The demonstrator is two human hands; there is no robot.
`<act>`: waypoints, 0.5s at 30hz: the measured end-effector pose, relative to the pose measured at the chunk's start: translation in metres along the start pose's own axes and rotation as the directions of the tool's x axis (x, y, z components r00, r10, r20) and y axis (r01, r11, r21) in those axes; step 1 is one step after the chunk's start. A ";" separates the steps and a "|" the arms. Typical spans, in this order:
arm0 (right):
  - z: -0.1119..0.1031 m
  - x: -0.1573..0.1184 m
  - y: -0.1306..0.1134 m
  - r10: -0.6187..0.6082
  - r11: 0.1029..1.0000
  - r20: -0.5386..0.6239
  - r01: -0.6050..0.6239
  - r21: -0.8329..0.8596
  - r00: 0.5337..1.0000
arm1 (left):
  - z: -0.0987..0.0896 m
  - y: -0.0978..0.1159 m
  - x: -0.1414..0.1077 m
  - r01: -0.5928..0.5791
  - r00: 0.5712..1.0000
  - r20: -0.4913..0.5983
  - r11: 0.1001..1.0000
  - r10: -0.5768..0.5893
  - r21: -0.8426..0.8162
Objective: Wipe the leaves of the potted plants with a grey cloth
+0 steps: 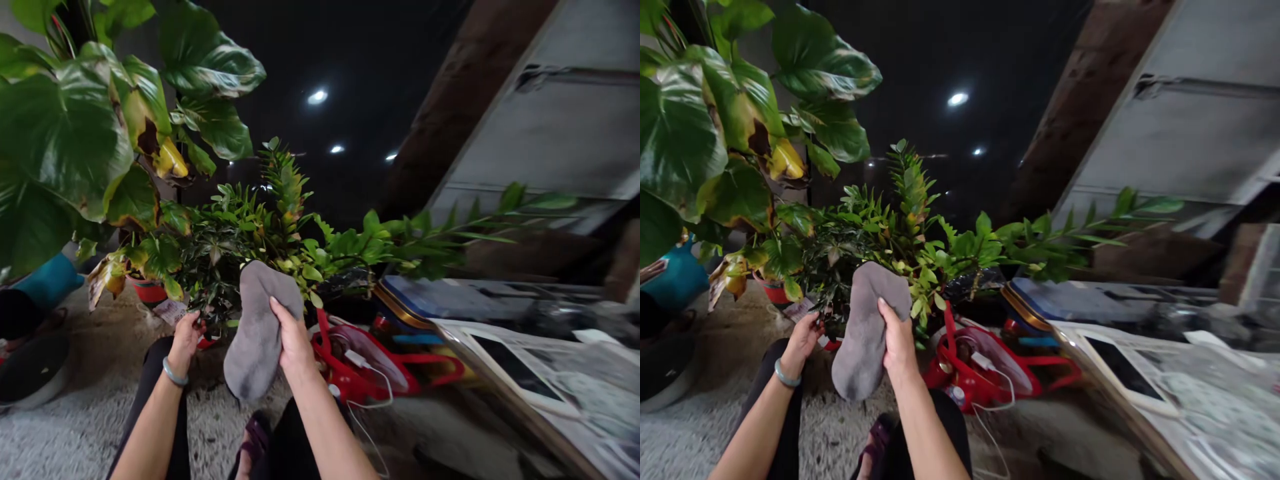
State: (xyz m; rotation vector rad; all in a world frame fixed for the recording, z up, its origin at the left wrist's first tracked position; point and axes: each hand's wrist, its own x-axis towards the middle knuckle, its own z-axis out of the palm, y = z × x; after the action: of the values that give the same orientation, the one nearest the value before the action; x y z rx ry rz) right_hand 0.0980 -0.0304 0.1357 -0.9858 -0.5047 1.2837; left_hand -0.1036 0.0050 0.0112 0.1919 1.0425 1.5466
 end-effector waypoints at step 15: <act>0.033 -0.027 0.001 0.073 0.997 0.152 -0.067 -0.045 0.986 | 0.006 -0.005 -0.007 -0.006 0.964 0.265 0.998 -0.010 0.060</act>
State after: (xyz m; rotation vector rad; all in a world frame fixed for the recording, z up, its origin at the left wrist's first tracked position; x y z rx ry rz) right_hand 0.0647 -0.0453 0.1577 -0.9490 -0.6209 1.4242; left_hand -0.0941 0.0014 0.0148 0.4284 0.8762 1.4424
